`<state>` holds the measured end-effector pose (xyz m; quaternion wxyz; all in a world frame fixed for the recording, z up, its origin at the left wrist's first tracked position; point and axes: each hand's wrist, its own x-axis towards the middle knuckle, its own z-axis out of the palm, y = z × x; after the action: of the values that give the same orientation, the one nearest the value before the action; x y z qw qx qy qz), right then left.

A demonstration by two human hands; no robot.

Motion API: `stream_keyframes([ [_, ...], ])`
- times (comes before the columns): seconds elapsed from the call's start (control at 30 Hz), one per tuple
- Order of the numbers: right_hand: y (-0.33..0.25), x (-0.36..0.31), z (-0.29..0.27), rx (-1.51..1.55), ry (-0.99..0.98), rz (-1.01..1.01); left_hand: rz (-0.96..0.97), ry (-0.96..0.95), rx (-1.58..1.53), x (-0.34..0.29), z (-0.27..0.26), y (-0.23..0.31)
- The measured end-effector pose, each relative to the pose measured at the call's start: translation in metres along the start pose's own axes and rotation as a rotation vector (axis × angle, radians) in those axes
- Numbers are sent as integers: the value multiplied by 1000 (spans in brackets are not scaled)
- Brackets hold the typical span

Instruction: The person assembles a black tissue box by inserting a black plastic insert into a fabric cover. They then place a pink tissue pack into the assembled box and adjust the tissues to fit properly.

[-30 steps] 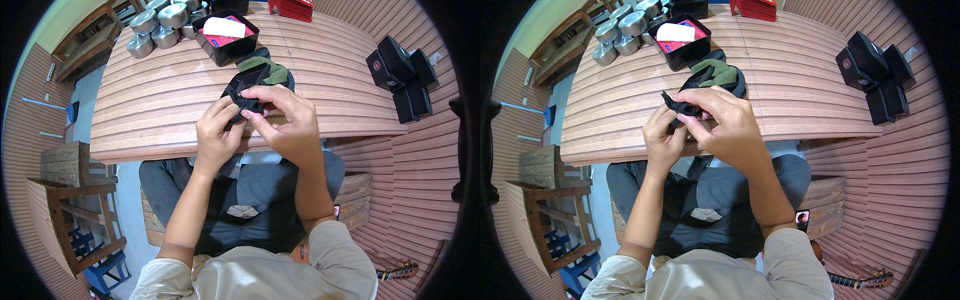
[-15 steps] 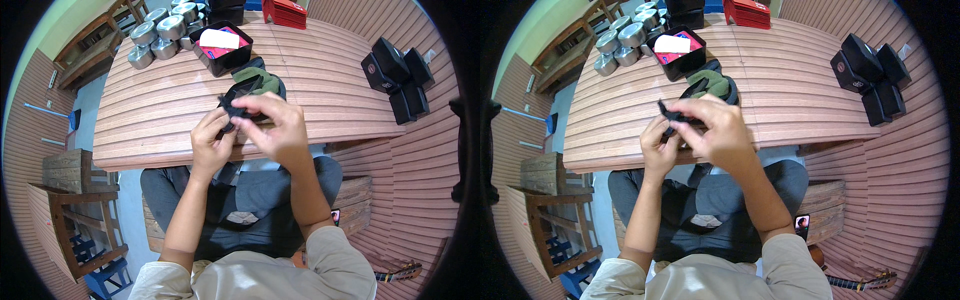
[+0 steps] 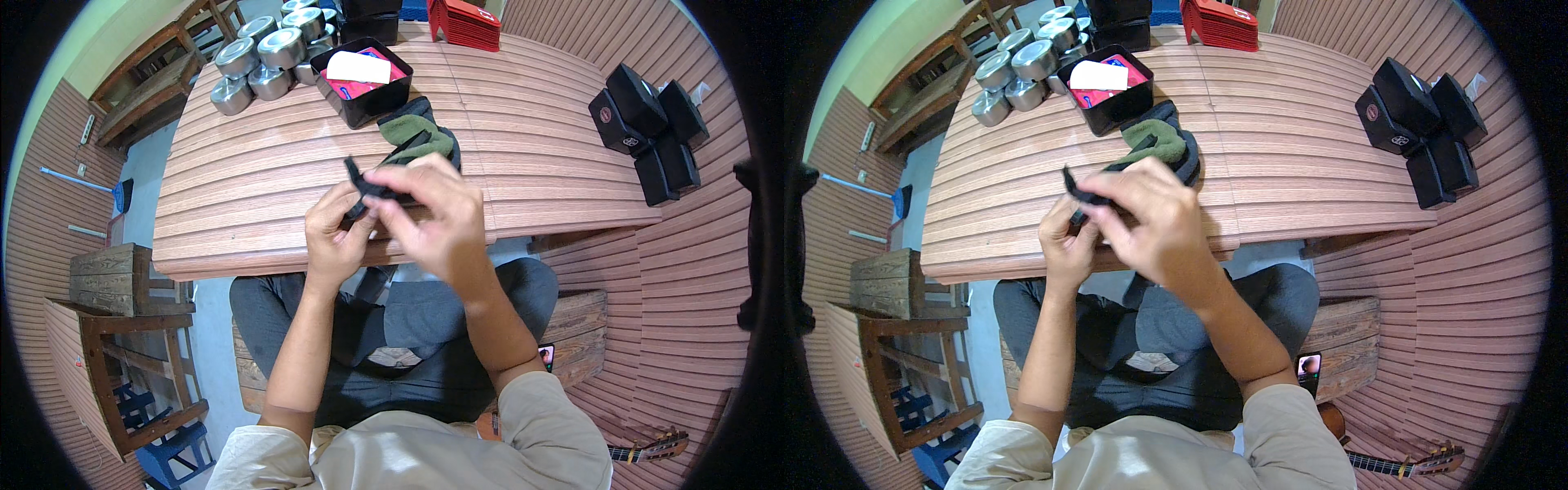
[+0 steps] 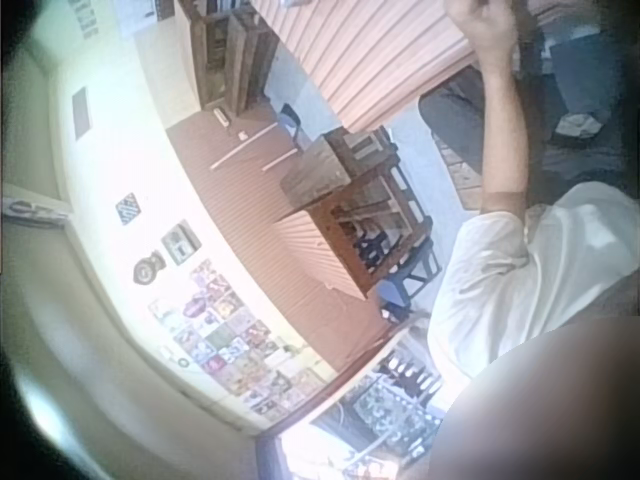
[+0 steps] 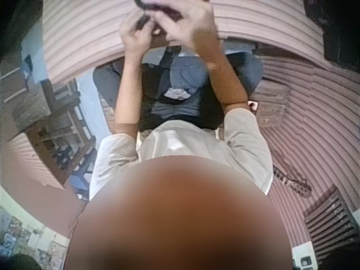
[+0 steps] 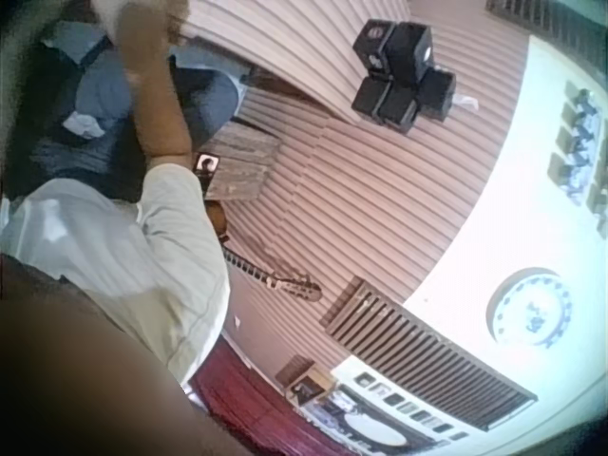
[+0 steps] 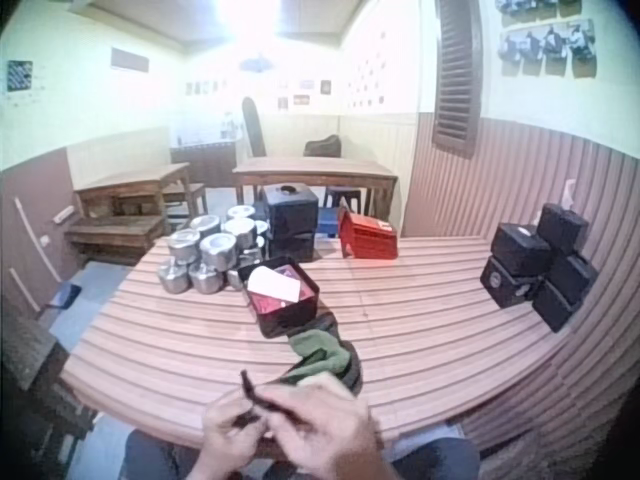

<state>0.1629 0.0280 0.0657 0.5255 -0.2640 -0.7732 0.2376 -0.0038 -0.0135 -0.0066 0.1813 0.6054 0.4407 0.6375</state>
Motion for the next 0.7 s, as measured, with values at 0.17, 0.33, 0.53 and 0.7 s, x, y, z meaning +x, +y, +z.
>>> stream_keyframes([
  [0.17, 39, 9, -11, -85, 282, 169, -55, -64, -116, 3, -2, 1],
  [0.33, 64, 6, -8, 264, 383, 268, -80, -54, -246, 1, 1, 6],
  [0.53, 44, 6, -10, 328, 405, 285, -89, -51, -205, 3, 2, 8],
  [0.7, 16, 5, -3, -231, 198, -189, -35, -20, -109, 3, 4, 6],
])
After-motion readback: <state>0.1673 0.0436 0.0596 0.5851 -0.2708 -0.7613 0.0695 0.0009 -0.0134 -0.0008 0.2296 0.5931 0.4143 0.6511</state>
